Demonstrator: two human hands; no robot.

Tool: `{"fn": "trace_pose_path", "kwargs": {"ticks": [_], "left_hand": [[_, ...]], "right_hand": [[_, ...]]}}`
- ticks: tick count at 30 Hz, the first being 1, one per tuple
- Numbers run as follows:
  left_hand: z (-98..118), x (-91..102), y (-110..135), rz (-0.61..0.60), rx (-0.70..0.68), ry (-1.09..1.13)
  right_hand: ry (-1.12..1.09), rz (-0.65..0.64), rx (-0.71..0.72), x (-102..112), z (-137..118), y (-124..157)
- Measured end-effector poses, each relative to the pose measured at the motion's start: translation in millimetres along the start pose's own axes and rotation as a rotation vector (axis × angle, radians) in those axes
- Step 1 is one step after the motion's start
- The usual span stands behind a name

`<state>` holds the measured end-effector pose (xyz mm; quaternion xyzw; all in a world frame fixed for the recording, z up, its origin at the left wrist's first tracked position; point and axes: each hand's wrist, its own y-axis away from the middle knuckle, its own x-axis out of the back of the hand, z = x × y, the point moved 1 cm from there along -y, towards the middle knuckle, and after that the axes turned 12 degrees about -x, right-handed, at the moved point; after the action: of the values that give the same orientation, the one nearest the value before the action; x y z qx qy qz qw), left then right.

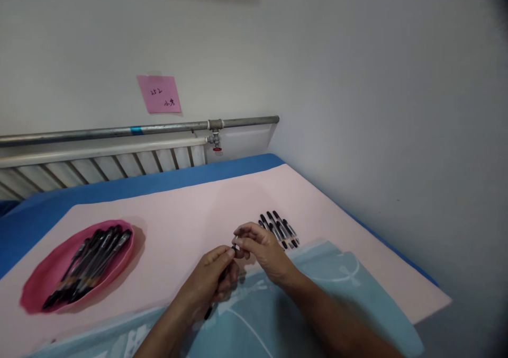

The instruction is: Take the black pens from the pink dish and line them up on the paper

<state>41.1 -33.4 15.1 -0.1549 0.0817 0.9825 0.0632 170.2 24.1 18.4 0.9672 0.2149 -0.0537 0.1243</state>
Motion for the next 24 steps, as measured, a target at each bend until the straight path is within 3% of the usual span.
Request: {"fn": "trace_pose_path", "kwargs": {"ticks": [15,24], "left_hand": [[1.1,3.4,-0.2,-0.044,-0.020,-0.035],[1.3,4.4,-1.8,0.013,-0.077,-0.160]], "right_hand": [[-0.152,-0.121,-0.143,0.3,3.5,-4.7],[-0.146,-0.083,-0.139,-3.6,7.6,-5.8]]}}
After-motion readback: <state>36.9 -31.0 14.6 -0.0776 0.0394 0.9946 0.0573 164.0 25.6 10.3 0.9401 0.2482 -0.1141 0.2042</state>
